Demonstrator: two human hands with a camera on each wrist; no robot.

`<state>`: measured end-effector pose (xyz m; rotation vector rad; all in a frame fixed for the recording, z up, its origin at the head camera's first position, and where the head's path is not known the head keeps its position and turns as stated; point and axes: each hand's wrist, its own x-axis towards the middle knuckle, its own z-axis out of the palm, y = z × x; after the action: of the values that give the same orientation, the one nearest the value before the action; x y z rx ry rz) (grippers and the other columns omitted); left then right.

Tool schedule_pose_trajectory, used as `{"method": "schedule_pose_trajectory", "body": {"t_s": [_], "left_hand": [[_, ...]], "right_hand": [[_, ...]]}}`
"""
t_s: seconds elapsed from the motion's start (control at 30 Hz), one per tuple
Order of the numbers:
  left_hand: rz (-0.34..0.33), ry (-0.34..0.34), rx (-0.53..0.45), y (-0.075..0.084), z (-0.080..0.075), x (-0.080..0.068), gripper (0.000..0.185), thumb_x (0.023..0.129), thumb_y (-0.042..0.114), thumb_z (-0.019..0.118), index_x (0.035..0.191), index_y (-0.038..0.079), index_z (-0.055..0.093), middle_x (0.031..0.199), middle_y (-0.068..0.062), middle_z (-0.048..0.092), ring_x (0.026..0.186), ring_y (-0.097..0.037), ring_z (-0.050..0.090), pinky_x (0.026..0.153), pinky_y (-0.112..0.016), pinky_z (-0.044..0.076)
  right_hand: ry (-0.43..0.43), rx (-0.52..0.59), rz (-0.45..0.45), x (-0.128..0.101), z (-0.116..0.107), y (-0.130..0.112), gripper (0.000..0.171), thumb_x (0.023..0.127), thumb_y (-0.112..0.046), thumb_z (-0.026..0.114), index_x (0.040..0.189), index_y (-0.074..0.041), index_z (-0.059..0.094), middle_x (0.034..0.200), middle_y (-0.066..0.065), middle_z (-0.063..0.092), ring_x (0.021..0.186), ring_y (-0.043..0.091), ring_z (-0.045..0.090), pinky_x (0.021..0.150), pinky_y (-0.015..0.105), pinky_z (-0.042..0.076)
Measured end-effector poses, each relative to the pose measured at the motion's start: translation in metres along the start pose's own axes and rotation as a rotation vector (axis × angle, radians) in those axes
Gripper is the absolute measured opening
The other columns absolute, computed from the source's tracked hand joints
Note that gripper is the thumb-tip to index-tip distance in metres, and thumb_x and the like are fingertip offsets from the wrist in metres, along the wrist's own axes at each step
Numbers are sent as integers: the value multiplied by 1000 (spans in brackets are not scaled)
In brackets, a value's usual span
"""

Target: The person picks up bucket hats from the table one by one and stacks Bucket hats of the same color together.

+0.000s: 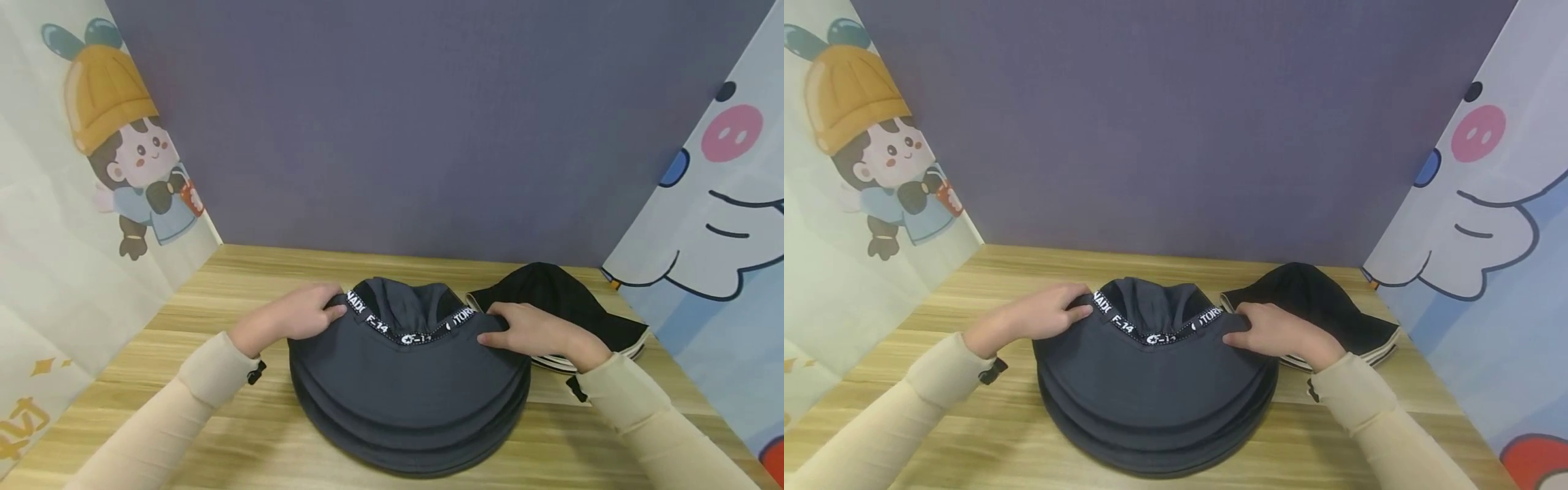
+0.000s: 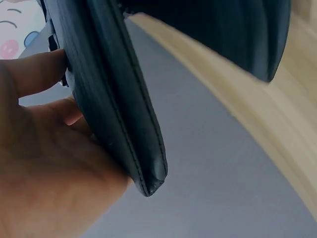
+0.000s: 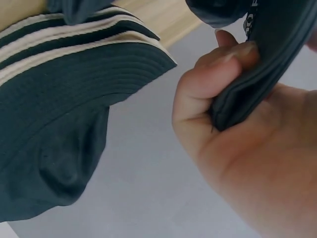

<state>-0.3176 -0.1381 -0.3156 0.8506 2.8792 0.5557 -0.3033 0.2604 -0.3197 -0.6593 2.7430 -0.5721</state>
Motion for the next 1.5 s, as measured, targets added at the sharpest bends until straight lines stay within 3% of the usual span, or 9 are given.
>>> {"method": "schedule_pose_trajectory", "body": {"t_s": [0.2, 0.43, 0.67, 0.9, 1.13, 1.27, 1.4, 1.5], "left_hand": [[-24, -36, 10, -1, 18, 0, 29, 106, 24, 52, 122, 2, 64, 113, -11, 67, 110, -30, 62, 93, -49, 48], [-91, -128, 3, 2, 32, -2, 44, 109, 27, 47, 141, -2, 53, 136, -23, 57, 131, -40, 51, 107, -54, 41], [-137, -158, 11, -1, 44, -5, 49, 109, 27, 47, 145, -6, 48, 136, -25, 54, 131, -42, 50, 109, -53, 39], [-166, -148, 112, 1, 55, -7, 53, 109, 32, 46, 147, -5, 48, 129, -21, 52, 119, -37, 48, 103, -52, 40], [-187, -182, 29, -1, 56, -6, 59, 110, 36, 44, 157, 1, 33, 154, -22, 43, 143, -39, 39, 116, -54, 30], [-159, -105, 78, 2, 58, -7, 54, 109, 34, 48, 151, 1, 40, 144, -24, 52, 135, -41, 48, 110, -56, 37], [-74, 67, 299, 15, 61, -13, 40, 104, 29, 59, 132, 1, 54, 116, -17, 57, 112, -37, 57, 91, -52, 48], [-45, 140, 402, 31, 60, -18, 35, 100, 27, 66, 123, 2, 56, 106, -14, 54, 102, -33, 57, 78, -49, 51]], "right_hand": [[-29, 11, 4, -2, 12, 8, 52, 95, -49, 67, 122, -5, 64, 110, 5, 67, 97, 22, 64, 86, 45, 51], [-92, 53, 36, -3, 20, 16, 48, 94, -46, 70, 119, -6, 64, 108, 2, 66, 97, 19, 62, 85, 43, 50], [-72, 57, 37, 0, 32, 19, 43, 93, -43, 73, 112, -6, 63, 97, 1, 64, 87, 16, 60, 78, 39, 49], [-23, -149, 80, 1, 42, 13, 58, 92, -48, 72, 126, -1, 65, 116, 13, 65, 107, 35, 62, 87, 53, 52], [20, -262, 131, -1, 51, 6, 56, 93, -44, 72, 129, -1, 65, 124, 19, 63, 114, 42, 59, 89, 59, 50], [98, -377, 120, -6, 54, -7, 55, 91, -40, 75, 127, 0, 66, 121, 19, 64, 110, 42, 60, 85, 58, 52], [222, -499, 76, -13, 59, -23, 46, 87, -31, 81, 119, 0, 68, 108, 16, 63, 99, 37, 61, 74, 51, 55], [237, -491, 51, -17, 62, -31, 42, 87, -27, 81, 118, -2, 69, 106, 15, 62, 98, 35, 61, 66, 50, 55]]}}
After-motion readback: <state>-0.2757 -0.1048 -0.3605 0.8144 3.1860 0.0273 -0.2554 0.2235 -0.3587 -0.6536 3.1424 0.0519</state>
